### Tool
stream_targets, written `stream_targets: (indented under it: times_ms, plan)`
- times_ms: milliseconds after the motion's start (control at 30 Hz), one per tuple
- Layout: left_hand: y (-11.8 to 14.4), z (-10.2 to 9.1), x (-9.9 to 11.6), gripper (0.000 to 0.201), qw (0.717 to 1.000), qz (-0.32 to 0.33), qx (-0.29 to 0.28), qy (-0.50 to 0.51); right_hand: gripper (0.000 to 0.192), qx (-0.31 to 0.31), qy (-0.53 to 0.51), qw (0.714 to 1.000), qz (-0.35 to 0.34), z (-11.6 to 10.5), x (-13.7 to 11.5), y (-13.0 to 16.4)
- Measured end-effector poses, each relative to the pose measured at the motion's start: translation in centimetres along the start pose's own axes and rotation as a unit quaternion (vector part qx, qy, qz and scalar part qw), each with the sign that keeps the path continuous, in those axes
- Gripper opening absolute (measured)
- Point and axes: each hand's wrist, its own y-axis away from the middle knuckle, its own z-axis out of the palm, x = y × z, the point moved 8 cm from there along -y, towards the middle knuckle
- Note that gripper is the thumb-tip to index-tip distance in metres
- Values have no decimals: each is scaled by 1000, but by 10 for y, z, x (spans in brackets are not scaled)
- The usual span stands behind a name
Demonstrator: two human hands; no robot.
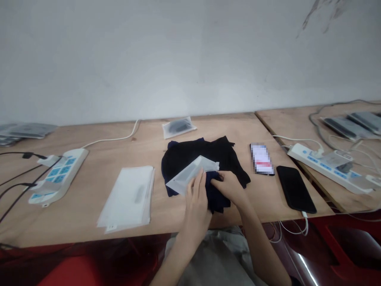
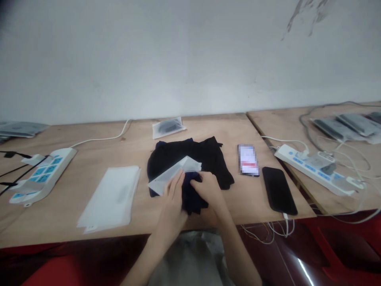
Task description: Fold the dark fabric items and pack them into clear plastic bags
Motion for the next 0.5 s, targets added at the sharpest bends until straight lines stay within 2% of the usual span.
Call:
stream_targets:
  times_ms: [133, 300, 367, 500]
  plan:
    - [8, 7, 15, 100, 999, -12, 32, -35, 14, 73, 12, 997, 27, 2, 4, -2]
    - [4, 10, 24, 86, 998, -2, 43, -42, 18, 115, -39, 992, 36, 11, -1, 2]
    - [-1, 7, 22, 84, 998, 8, 42, -46, 22, 98, -111, 989, 13, 18, -6, 4]
    - [-12, 2, 17, 86, 999, 16, 41, -28, 42, 14, -242, 970, -10, 35, -13, 5]
